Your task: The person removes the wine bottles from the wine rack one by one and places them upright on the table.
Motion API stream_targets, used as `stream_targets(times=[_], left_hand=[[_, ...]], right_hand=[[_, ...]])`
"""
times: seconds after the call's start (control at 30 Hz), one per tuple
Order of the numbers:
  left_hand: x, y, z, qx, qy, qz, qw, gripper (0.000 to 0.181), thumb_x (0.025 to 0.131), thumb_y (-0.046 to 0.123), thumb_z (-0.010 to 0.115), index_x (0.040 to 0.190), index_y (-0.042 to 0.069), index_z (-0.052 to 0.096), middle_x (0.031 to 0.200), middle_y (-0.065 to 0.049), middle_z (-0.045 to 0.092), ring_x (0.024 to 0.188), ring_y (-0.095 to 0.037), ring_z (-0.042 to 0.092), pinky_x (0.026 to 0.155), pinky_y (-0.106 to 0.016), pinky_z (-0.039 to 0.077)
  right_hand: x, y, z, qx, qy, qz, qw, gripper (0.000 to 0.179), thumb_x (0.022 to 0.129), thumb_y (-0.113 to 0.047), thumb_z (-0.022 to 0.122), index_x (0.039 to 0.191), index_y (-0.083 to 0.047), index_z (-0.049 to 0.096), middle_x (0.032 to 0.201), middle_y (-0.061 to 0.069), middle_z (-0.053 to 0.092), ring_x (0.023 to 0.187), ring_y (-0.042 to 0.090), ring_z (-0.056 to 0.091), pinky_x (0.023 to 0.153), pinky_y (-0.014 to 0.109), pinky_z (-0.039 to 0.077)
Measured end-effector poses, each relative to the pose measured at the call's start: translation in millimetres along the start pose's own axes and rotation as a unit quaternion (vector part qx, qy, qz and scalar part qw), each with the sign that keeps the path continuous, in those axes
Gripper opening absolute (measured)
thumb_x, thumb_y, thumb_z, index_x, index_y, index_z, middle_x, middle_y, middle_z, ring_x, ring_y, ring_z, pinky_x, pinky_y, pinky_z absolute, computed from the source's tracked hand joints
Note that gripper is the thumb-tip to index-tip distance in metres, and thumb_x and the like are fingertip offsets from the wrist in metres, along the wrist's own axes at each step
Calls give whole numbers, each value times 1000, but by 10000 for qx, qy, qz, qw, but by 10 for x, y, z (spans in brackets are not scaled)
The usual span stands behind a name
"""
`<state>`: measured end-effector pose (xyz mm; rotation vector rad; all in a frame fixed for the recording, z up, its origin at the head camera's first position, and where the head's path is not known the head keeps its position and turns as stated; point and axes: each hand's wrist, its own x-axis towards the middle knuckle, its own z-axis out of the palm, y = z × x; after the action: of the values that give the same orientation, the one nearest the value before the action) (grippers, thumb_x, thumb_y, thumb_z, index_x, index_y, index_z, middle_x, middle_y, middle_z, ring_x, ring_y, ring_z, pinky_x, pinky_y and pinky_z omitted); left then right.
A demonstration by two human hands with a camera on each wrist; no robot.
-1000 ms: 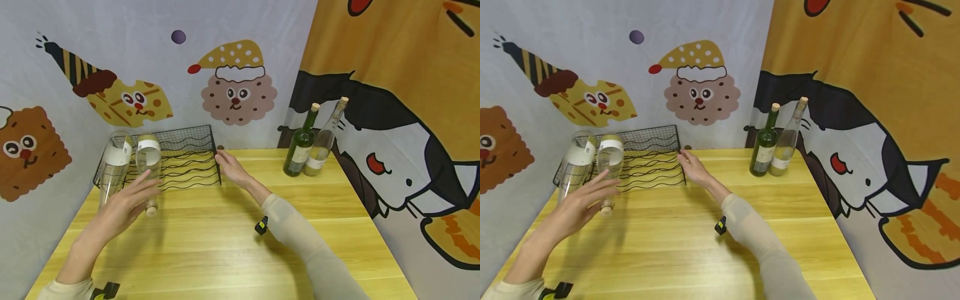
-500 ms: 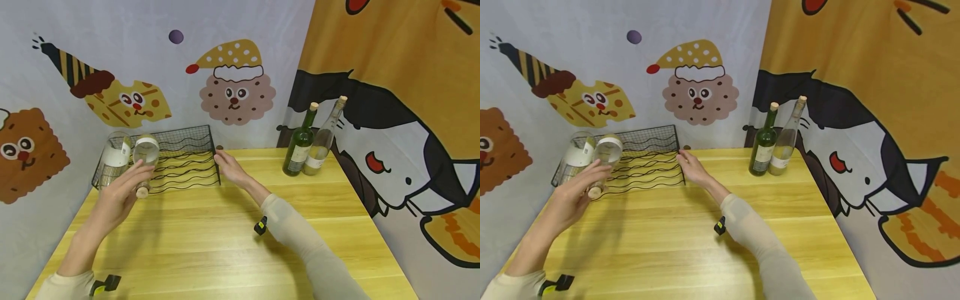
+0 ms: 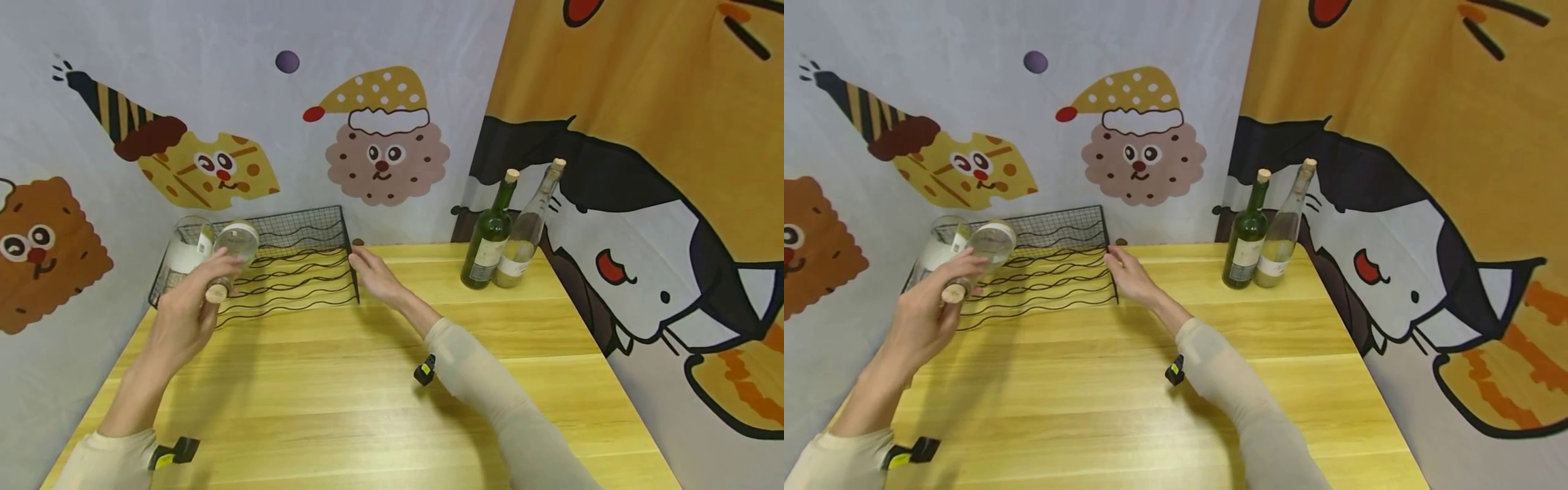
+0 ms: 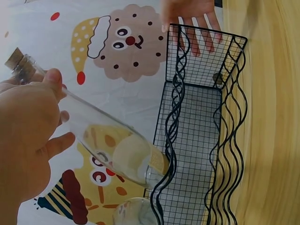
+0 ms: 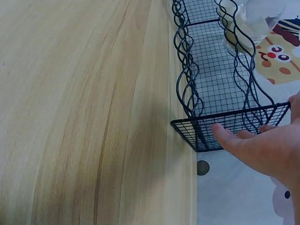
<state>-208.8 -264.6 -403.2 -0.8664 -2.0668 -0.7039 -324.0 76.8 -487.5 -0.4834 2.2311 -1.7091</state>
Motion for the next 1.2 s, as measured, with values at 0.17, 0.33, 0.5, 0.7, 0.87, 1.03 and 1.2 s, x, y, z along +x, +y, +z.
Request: stream_targets(times=[0.17, 0.33, 0.5, 0.7, 0.87, 1.03, 1.2], left_hand=[[56, 13, -13, -65, 139, -127, 9998, 50, 86, -37, 61, 127, -11, 72, 130, -27, 79, 157, 3, 52, 69, -5, 47], [111, 25, -23, -151, 369, -255, 9989, 27, 99, -22, 66, 123, -11, 73, 127, -26, 80, 154, 2, 57, 112, -1, 47], [156, 60, -57, -60, 390, -212, 9990, 18, 105, -12, 66, 122, -10, 74, 125, -25, 81, 153, 3, 58, 80, -8, 49], [261, 195, -102, -165, 588, -151, 9980, 24, 104, -17, 58, 121, -10, 73, 120, -28, 80, 150, 3, 60, 109, -6, 53], [397, 360, -156, -355, 795, 27, 9962, 22, 109, -11, 51, 119, -12, 71, 116, -31, 78, 148, 3, 62, 127, -16, 49], [488, 479, -209, -490, 998, 106, 9937, 27, 110, -7, 46, 121, -14, 69, 113, -32, 78, 144, 0, 67, 111, -5, 54], [539, 575, -241, -548, 1100, 206, 9922, 26, 114, 0, 48, 120, -16, 68, 110, -32, 77, 141, 0, 69, 103, 1, 52]], right_hand=[[-9, -4, 3, -43, -6, 5, 10000, 71, 124, -51, 35, 183, -14, 20, 191, 11, 22, 172, 38, 35, 134, 57, 50], [-8, -5, 4, -68, 19, 23, 10000, 71, 124, -52, 35, 183, -15, 20, 190, 11, 23, 170, 40, 39, 134, 57, 50], [-6, -6, 3, -50, 26, 2, 10000, 72, 124, -52, 35, 183, -14, 20, 190, 11, 24, 171, 39, 37, 134, 57, 49], [-3, -3, -3, -30, -18, -30, 10000, 73, 124, -51, 34, 183, -11, 19, 190, 12, 22, 173, 38, 33, 134, 58, 49], [5, -6, -11, -27, -26, -16, 10000, 72, 125, -50, 34, 183, -11, 19, 190, 13, 23, 173, 38, 33, 134, 58, 50], [16, 0, -14, 13, -29, -17, 10000, 72, 125, -50, 34, 183, -10, 18, 190, 13, 22, 174, 37, 32, 134, 58, 49], [15, 13, -11, 19, -14, -24, 10000, 72, 124, -52, 34, 183, -13, 19, 191, 11, 22, 174, 37, 33, 135, 58, 48]])
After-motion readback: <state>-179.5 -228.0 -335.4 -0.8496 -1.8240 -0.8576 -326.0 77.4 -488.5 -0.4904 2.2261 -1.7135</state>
